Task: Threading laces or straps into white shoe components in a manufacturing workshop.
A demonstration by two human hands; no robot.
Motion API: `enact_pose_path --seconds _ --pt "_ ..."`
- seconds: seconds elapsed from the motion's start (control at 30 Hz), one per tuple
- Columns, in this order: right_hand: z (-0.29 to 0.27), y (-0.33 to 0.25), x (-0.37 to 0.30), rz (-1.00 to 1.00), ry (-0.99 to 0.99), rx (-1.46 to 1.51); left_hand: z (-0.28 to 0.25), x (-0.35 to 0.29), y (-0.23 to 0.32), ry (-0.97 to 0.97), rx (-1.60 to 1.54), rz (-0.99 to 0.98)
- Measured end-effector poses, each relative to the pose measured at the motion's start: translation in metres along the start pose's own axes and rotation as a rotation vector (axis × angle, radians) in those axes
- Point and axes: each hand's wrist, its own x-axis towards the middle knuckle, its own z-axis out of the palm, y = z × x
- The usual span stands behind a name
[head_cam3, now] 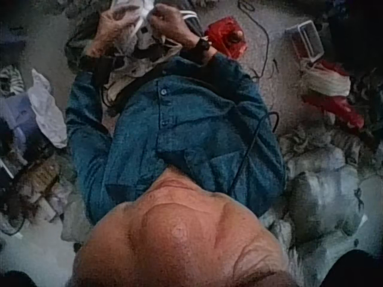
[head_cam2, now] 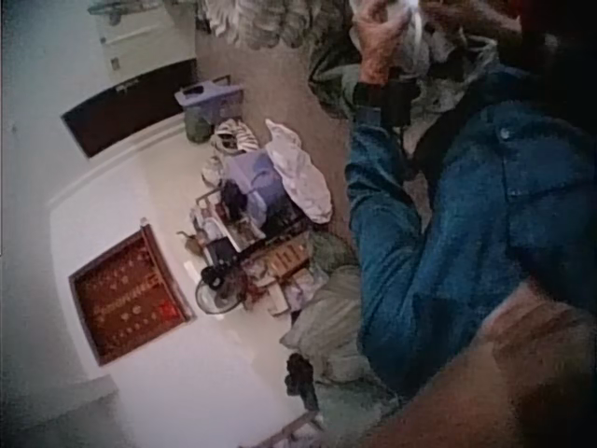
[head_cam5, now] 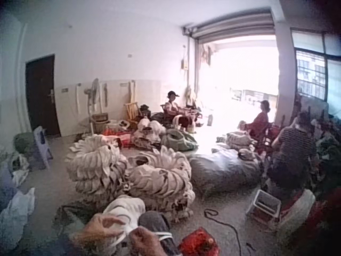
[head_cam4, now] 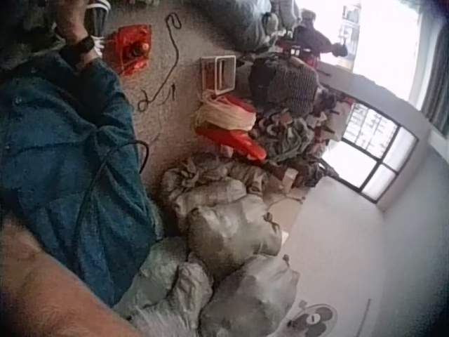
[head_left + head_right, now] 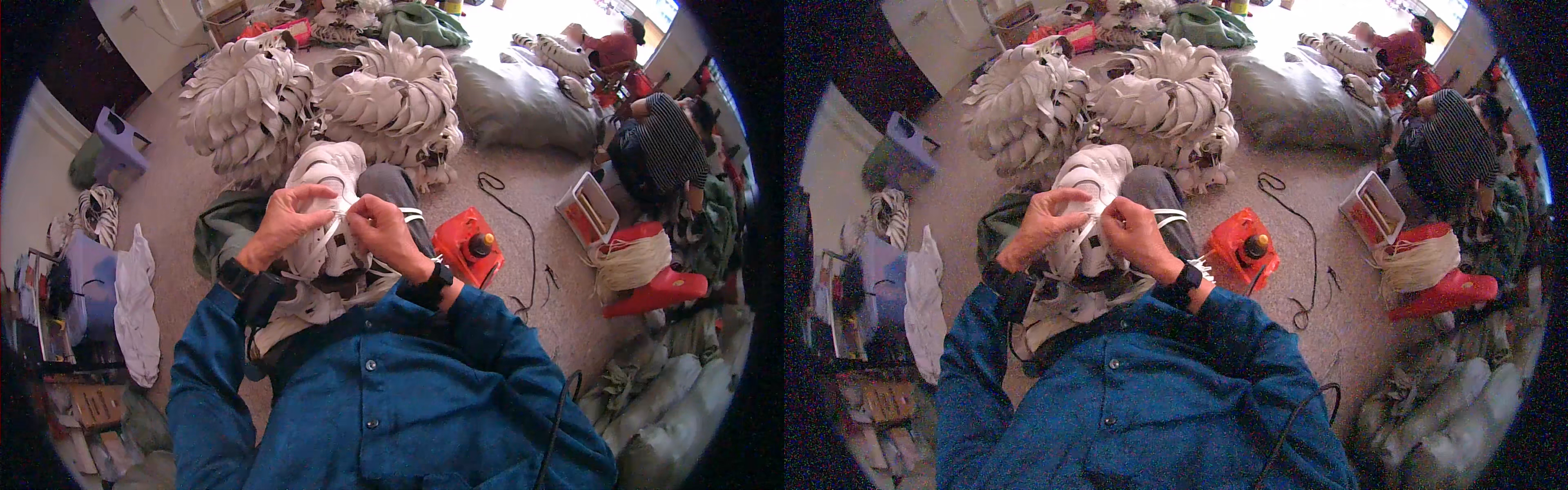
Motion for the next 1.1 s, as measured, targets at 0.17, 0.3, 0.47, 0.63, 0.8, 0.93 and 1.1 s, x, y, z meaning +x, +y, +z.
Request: enact_pose_path --seconds 0.17,0.3,0.47,0.63,0.8,0.93,1.1 --pt "0.003 -0.008 0.003 0.048 -0.009 0.004 -0.002 0.001 -0.001 -0.023 -0.009 -0.016" --pt "0.001 -0.016 0.009 -0.201 -0.004 -0.173 -0.002 0.0 0.001 -0.031 0.044 0.006" --pt "0.002 -0.024 0.001 -0.228 0.074 -0.331 -0.006 0.003 -0.005 -0.033 -0.068 -0.048" --pt "0.004 -0.023 0.005 -0.289 0.059 -0.349 -0.002 0.007 -0.007 -0.055 -0.133 -0.088" --pt "-0.001 -0.035 0.004 -0.298 0.019 -0.434 -0.001 0.011 -0.007 -0.087 -0.124 -0.034" --pt "0.004 -0.023 0.007 -0.463 0.031 -0.679 0.002 0.017 -0.019 -0.107 -0.139 -0.03" --pt "0.006 -0.032 0.002 -0.54 -0.054 -0.847 0.0 0.013 -0.022 -0.111 -0.165 0.019"
